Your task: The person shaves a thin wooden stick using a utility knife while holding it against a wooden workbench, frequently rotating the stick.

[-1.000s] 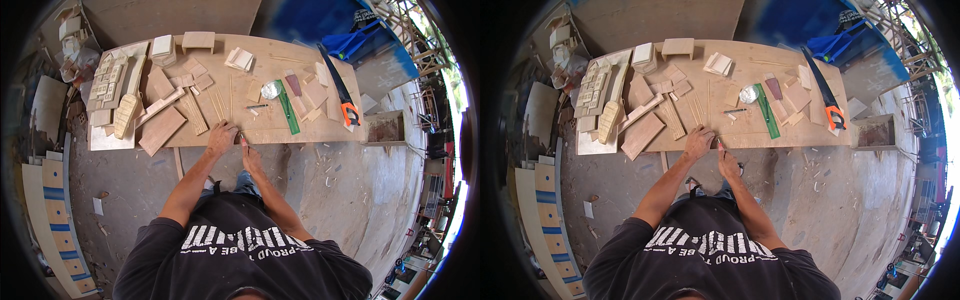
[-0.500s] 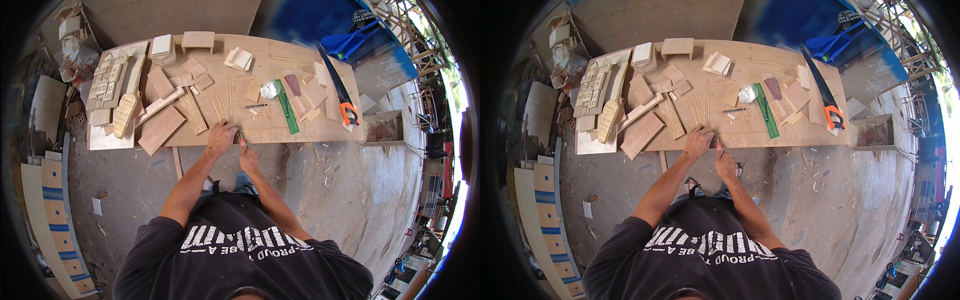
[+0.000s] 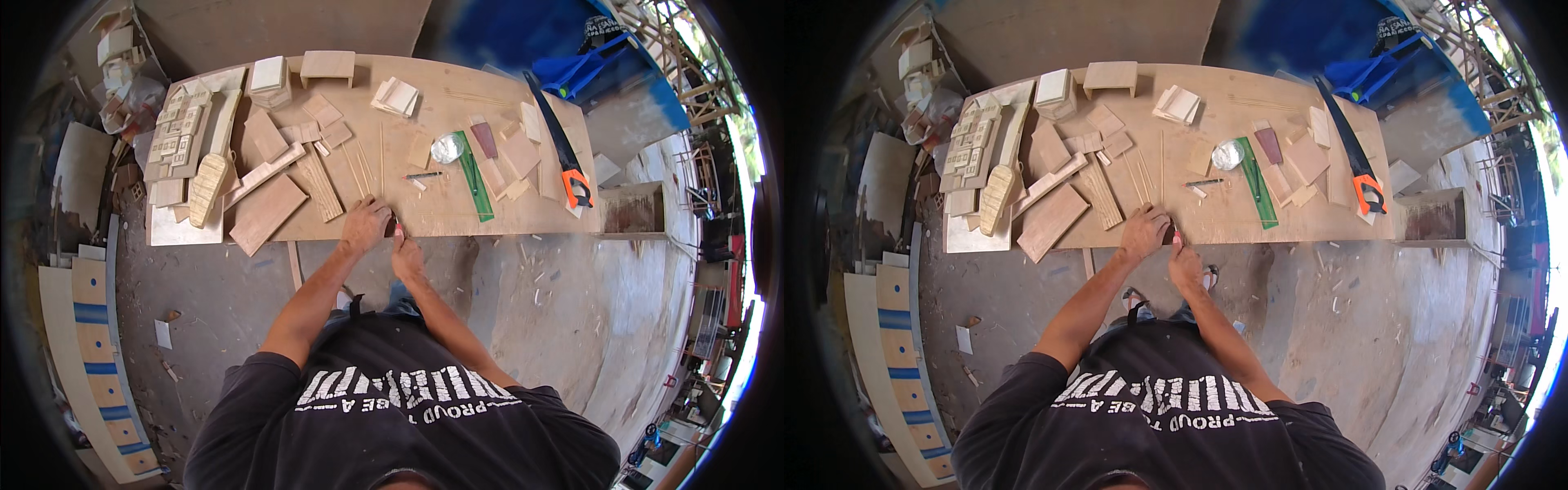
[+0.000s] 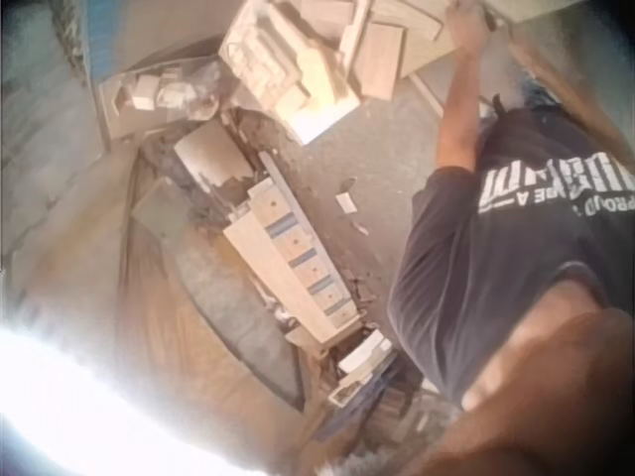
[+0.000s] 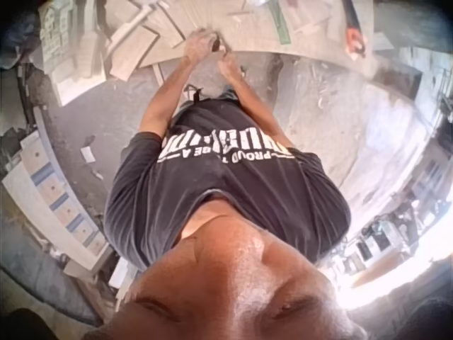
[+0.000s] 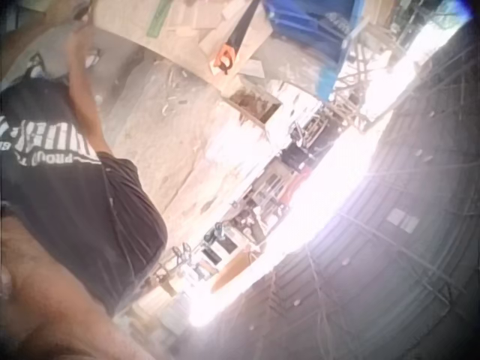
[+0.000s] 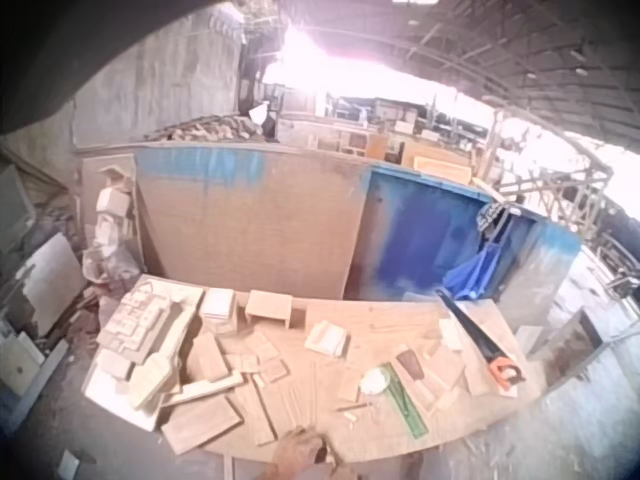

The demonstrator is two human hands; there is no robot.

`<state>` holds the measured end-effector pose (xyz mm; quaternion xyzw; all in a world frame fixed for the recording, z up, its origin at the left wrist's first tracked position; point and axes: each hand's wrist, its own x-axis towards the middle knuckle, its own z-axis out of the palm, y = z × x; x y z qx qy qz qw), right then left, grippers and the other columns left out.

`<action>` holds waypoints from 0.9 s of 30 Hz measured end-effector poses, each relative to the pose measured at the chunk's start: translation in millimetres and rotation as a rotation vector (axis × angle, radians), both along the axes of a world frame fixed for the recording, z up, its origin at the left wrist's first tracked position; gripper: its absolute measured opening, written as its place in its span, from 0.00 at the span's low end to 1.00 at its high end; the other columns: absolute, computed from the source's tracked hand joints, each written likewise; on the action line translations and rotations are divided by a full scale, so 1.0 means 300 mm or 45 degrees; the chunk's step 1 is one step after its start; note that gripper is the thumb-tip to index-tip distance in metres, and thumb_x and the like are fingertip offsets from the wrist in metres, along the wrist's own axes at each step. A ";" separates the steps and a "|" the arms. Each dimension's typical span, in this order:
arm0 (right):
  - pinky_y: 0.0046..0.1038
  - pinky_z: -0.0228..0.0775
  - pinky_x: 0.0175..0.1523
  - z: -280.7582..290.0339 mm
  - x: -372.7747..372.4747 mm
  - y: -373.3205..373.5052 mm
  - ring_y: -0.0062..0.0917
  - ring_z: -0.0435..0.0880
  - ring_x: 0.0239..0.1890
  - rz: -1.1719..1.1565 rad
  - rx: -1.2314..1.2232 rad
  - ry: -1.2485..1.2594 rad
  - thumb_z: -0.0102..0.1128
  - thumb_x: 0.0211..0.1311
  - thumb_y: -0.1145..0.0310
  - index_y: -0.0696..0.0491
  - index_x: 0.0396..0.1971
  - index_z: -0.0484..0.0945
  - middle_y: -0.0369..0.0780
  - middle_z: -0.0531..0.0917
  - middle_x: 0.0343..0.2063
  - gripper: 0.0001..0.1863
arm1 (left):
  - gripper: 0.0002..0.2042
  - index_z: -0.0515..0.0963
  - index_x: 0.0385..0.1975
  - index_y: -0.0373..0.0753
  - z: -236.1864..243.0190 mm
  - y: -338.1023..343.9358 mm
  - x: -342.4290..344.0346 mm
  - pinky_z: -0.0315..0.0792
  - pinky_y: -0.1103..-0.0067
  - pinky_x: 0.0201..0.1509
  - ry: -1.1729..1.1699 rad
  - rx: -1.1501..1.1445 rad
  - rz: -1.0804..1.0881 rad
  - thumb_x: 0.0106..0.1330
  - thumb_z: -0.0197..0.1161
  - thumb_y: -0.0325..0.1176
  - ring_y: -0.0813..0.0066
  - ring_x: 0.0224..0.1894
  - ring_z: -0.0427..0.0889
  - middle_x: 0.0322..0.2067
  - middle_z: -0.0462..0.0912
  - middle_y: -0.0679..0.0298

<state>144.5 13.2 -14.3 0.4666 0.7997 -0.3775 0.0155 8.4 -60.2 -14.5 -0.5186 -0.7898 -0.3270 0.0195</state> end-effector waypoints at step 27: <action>0.41 0.74 0.47 0.071 0.099 0.488 0.45 0.81 0.43 0.530 0.449 0.429 0.64 0.54 0.73 0.56 0.34 0.80 0.43 0.80 0.40 0.08 | 0.09 0.83 0.37 0.38 0.081 -0.104 0.153 0.72 0.64 0.47 -0.106 -0.015 0.454 0.59 0.70 0.32 0.52 0.42 0.78 0.38 0.81 0.57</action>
